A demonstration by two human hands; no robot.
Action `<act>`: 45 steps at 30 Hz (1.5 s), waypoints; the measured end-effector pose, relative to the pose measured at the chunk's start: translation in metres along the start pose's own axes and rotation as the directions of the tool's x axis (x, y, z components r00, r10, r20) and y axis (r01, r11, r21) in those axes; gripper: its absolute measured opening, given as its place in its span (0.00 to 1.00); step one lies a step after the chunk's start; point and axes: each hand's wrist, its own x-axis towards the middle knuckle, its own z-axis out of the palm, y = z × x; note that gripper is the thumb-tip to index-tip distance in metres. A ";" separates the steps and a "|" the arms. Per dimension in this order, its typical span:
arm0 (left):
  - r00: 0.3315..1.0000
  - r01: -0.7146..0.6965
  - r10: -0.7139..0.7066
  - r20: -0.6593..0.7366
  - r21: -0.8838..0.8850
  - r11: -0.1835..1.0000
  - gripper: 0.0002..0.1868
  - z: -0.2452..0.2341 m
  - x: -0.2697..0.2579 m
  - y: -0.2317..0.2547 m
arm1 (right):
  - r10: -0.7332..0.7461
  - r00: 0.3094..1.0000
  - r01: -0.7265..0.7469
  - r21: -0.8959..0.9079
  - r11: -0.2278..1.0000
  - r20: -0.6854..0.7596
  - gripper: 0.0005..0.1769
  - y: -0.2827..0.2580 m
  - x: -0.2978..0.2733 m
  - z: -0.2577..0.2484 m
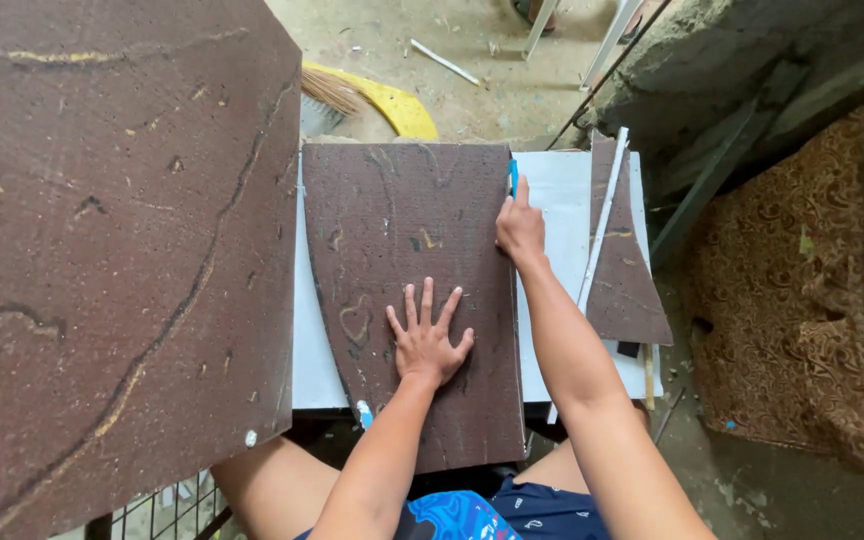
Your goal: Using a utility knife to cut a piece of textured brown board or foam on a workshop floor.
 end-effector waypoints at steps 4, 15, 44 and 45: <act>1.000 0.006 -0.006 0.010 -0.005 1.000 0.40 -0.001 0.000 0.001 | 0.044 0.998 -0.042 -0.036 0.998 0.045 0.30 -0.028 -0.015 -0.020; 1.000 0.011 -0.011 -0.008 0.002 1.000 0.40 0.003 0.002 0.001 | 0.033 0.999 -0.030 -0.121 0.992 0.024 0.28 -0.010 0.001 -0.003; 0.994 -0.014 0.012 -0.104 -0.015 1.000 0.41 0.021 0.005 -0.003 | 0.056 0.998 -0.056 -0.162 0.985 -0.004 0.28 -0.005 -0.001 0.003; 0.994 -0.017 0.015 -0.113 -0.016 1.000 0.41 0.022 0.006 -0.003 | 0.050 0.999 -0.050 -0.160 0.986 -0.005 0.28 -0.004 0.000 0.004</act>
